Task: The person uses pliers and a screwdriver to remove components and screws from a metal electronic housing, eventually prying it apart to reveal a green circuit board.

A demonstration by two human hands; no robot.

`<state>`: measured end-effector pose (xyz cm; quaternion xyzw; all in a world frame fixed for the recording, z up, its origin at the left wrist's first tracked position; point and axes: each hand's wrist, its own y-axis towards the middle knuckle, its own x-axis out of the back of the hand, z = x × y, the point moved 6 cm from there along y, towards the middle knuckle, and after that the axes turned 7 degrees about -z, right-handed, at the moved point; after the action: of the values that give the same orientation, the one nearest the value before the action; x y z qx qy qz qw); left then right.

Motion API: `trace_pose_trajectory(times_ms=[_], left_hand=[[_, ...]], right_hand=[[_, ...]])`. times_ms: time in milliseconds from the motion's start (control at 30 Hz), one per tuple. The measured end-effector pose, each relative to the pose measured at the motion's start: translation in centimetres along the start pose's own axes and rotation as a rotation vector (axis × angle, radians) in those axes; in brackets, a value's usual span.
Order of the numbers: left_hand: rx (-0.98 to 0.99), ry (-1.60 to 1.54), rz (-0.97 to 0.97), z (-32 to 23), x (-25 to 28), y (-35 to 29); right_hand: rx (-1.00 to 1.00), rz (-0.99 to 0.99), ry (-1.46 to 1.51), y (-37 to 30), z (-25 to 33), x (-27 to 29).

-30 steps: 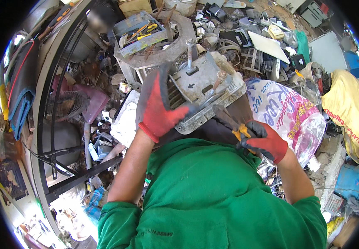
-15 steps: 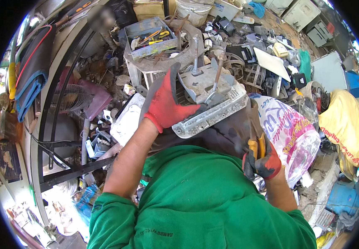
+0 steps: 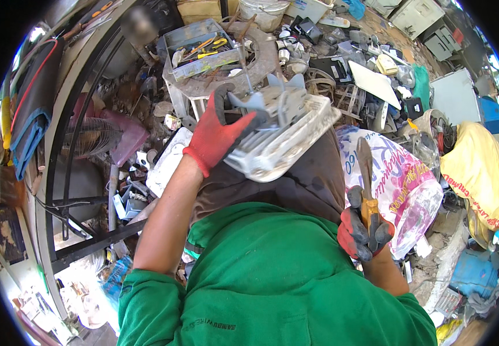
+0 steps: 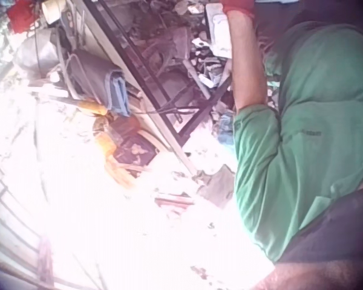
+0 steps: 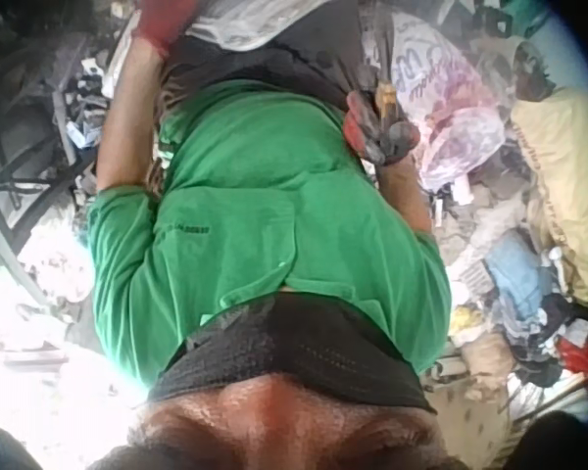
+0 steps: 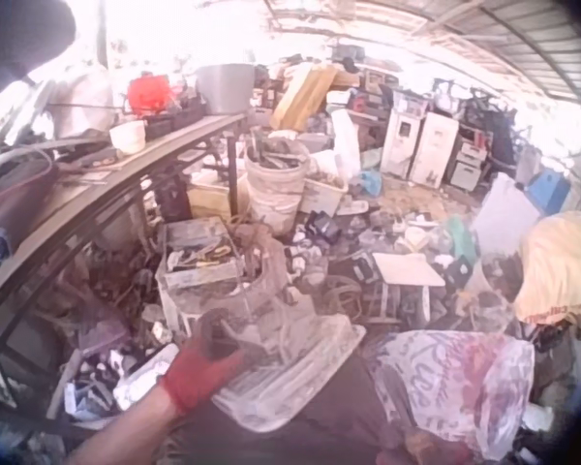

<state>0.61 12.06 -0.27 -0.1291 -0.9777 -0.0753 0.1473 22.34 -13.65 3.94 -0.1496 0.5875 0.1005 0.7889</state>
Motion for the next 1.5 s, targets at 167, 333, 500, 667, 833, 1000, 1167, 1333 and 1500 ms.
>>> trace_pose_trajectory(times_ms=[167,333,500,667,833,1000,1167,1333,1500], left_hand=[[-0.234,0.662,-0.054,4.1,-3.0,-0.7],[-0.123,0.578,-0.008,2.4,-3.9,1.0],[-0.043,0.482,0.119,1.1,-4.8,1.5],[-0.019,0.582,0.199,2.3,-6.3,4.3],[-0.125,0.594,0.182,1.9,-7.5,5.7],[-0.303,0.599,0.129,-0.5,-8.6,4.8],[-0.651,0.613,0.156,-6.7,-7.4,2.9],[-0.922,0.71,0.352,-11.3,-4.0,-1.0],[-1.187,0.739,0.468,-9.4,-3.9,-4.1]], right_hand=[[0.013,-0.453,-0.402,-0.1,-0.2,4.3],[0.073,-0.584,-0.33,0.4,-1.7,8.8],[0.071,-0.493,-0.305,-0.1,-1.5,8.7],[0.045,-0.445,-0.289,-0.6,-1.4,9.1],[0.081,-0.363,-0.272,-1.2,-1.1,8.4],[0.053,-0.308,-0.161,-2.4,-0.2,7.3],[-0.023,-0.32,-0.009,-4.5,0.2,7.1],[0.131,-0.452,-0.192,-5.4,1.7,6.5],[0.386,-0.69,-1.011,-4.9,2.4,6.3]])
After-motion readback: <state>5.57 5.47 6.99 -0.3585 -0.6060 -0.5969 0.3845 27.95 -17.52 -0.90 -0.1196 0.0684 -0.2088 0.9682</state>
